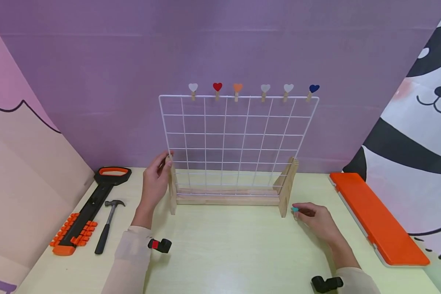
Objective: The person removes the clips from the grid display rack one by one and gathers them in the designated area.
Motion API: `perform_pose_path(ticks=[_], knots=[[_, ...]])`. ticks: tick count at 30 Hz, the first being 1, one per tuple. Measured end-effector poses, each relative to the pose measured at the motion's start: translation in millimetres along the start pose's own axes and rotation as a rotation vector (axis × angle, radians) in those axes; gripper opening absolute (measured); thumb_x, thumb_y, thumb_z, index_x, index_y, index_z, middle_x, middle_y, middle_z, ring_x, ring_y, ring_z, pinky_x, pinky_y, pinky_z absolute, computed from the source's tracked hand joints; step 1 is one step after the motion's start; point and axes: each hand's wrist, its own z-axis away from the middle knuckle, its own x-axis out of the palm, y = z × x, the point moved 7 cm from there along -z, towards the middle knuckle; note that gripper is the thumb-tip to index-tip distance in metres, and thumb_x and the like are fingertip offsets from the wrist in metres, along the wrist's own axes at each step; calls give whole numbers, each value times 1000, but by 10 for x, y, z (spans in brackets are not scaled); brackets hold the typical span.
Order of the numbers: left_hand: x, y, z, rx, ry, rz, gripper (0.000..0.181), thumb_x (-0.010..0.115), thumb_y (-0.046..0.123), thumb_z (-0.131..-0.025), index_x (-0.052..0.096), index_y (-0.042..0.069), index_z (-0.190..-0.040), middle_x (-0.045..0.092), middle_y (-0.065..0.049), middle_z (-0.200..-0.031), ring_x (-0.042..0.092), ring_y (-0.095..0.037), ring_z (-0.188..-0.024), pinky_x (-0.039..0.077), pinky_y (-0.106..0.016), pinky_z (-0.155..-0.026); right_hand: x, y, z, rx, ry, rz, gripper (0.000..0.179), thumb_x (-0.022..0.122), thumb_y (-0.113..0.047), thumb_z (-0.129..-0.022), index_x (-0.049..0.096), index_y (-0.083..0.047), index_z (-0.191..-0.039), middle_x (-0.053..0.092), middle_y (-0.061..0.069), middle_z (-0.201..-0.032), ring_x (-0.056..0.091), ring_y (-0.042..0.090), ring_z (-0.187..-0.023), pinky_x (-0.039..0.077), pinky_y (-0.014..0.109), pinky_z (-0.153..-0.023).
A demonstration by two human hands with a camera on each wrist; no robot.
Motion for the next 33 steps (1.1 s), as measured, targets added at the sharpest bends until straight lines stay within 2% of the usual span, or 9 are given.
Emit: perform_pose_path(ticks=[8,18,25,30,33], knots=[[8,-22,-13,-3,-2,11,41,59,10,-105,57,-2,-144,61,-17,-145,58,-29,-136,46,-9,-107,-1,12,7,27,-4,-7,34,73,-16,-97,71,-3,-128,75,18,-116,63,1,-90,56,9,-78],[-2,-37,-10,-8,-4,-20,41,58,10,-105,56,-2,-145,60,-19,-146,57,-31,-137,46,-13,-109,-11,32,-3,19,5,7,33,72,-16,-98,71,-4,-128,74,18,-117,62,-5,-90,55,7,-81],[-6,-35,-2,0,3,-26,41,59,10,-105,57,-1,-144,61,-18,-145,58,-33,-136,47,-10,-107,-17,38,13,53,-8,-18,36,69,-19,-101,68,-3,-133,72,19,-124,62,-7,-93,54,6,-82],[-8,-38,-4,-1,1,-12,40,59,13,-105,58,1,-144,62,-16,-145,59,-30,-135,46,-7,-106,-82,121,43,157,-17,-115,48,61,-34,-105,59,-7,-145,65,18,-139,62,-5,-100,53,6,-86],[-9,-48,-5,3,3,-10,40,59,14,-106,58,2,-144,62,-15,-145,59,-29,-135,46,-6,-105,-184,96,45,169,12,-190,54,59,-41,-105,57,-6,-146,69,7,-137,66,2,-102,54,7,-87]])
